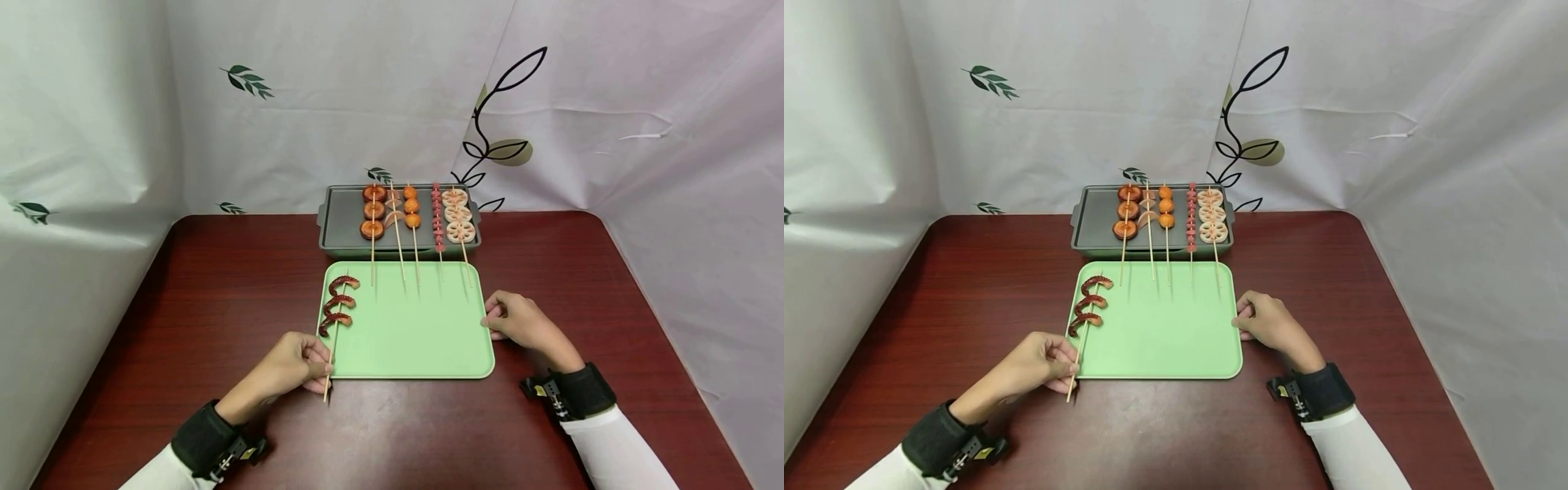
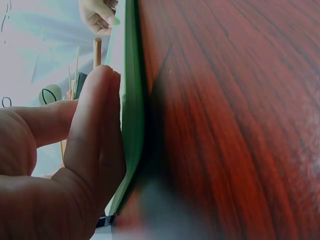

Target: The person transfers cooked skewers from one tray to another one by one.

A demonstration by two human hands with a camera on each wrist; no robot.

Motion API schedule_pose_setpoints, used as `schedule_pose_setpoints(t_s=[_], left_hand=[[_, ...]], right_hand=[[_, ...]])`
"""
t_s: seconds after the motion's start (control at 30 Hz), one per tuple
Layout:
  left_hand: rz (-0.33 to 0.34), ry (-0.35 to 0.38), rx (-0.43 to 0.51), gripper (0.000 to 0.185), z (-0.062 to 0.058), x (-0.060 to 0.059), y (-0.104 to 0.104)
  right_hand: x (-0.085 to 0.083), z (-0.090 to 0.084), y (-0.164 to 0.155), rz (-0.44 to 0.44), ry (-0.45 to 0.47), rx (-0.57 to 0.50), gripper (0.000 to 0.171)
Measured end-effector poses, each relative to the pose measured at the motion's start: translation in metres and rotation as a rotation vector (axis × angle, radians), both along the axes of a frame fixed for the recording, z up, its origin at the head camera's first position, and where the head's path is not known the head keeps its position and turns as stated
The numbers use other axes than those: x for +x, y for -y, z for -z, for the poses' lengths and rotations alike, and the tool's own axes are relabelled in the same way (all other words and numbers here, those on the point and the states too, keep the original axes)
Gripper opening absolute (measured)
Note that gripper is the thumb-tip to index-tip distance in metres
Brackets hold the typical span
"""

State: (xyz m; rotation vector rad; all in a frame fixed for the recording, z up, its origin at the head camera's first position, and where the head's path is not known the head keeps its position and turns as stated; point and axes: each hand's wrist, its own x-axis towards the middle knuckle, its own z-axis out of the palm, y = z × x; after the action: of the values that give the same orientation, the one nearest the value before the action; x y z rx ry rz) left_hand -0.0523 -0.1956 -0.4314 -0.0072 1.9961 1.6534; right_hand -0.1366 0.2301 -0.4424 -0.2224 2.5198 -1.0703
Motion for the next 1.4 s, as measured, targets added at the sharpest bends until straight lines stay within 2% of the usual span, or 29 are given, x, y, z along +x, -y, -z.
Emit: schedule_pose_setpoints(t_s=[0.2,0.5,0.87,1.0,1.17,1.4], left_hand=[[-0.003,-0.033,-0.063,0.016,-0.001,0.001,-0.002],[0.016,-0.15,-0.226,0.025,-0.001,0.003,-0.007],[0.016,-0.192,-0.295,0.027,-0.002,0.001,-0.007],[0.005,-0.223,-0.323,0.023,-0.008,-0.004,-0.004],[0.017,-0.322,-0.396,0.024,-0.019,-0.012,0.001],[-0.021,-0.462,-0.459,0.029,-0.041,-0.029,0.001]], right_hand=[[0.001,-0.001,0.0,-0.001,0.002,-0.006,0.017],[0.001,0.001,0.0,0.009,0.013,-0.011,0.016],[0.0,0.002,-0.001,0.006,0.01,-0.022,0.016],[0.001,0.001,-0.001,0.012,0.016,-0.028,0.016],[0.002,0.0,-0.001,0.012,0.023,-0.045,0.018],[0.001,0.001,-0.002,0.017,0.033,-0.052,0.017]])
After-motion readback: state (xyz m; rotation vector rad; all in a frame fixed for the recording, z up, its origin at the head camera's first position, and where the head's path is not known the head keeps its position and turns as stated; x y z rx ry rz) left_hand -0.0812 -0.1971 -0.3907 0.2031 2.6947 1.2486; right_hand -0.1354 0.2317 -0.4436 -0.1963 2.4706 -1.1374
